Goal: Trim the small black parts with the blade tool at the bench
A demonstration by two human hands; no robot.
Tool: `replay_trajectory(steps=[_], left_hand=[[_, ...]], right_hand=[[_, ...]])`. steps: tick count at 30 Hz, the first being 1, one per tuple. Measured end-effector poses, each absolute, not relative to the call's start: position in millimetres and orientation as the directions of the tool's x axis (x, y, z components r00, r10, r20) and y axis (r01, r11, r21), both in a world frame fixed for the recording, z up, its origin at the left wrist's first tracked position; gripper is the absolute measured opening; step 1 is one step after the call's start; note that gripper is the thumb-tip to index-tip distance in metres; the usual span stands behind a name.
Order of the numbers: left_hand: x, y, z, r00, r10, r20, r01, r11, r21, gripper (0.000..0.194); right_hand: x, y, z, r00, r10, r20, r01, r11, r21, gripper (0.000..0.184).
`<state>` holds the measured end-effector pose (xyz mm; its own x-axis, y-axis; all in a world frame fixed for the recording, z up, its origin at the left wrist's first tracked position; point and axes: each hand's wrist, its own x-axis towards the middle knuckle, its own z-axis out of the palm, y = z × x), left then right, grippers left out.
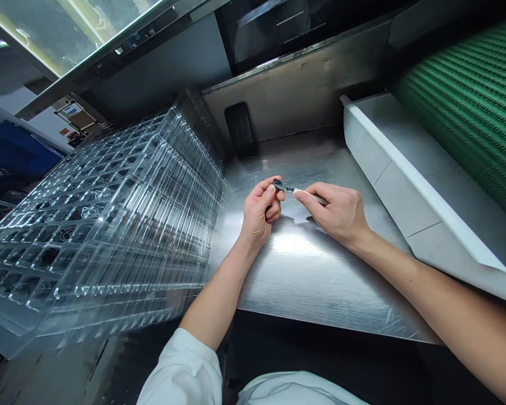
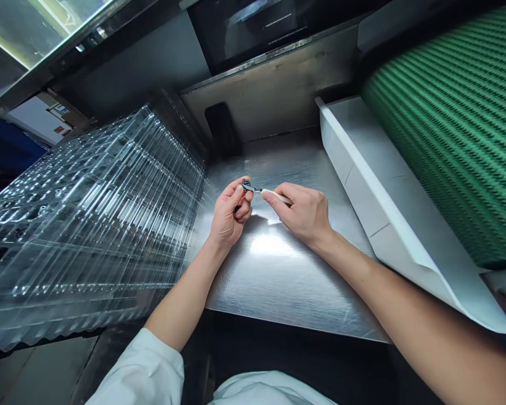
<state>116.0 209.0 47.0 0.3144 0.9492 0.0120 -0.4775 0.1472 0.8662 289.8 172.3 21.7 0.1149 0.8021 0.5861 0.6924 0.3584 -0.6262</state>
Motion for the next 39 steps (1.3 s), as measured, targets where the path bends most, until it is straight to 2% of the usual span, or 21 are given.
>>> replay_trajectory(steps=[10, 16, 29, 34, 39], left_hand=[[115.0, 211.3, 44.1, 0.341, 0.938, 0.070, -0.518, 0.126, 0.846, 0.030], [115.2, 211.9, 44.4, 0.319, 0.947, 0.023, -0.490, 0.145, 0.860, 0.027], [114.2, 212.4, 42.7, 0.349, 0.935, 0.060, -0.515, 0.137, 0.846, 0.026], [114.9, 211.8, 42.5, 0.370, 0.928, 0.031, -0.489, 0.166, 0.857, 0.027], [119.7, 207.9, 40.1, 0.423, 0.906, -0.003, -0.422, 0.200, 0.884, 0.033]], right_hand=[[289.3, 172.1, 21.7, 0.124, 0.784, 0.608, 0.694, 0.369, -0.617, 0.049], [288.8, 172.6, 20.4, 0.123, 0.782, 0.611, 0.689, 0.376, -0.619, 0.049], [290.8, 173.5, 20.4, 0.111, 0.779, 0.617, 0.693, 0.384, -0.610, 0.045], [293.1, 173.2, 26.4, 0.207, 0.771, 0.602, 0.609, 0.380, -0.696, 0.040], [288.9, 174.3, 28.3, 0.222, 0.830, 0.512, 0.413, 0.395, -0.821, 0.037]])
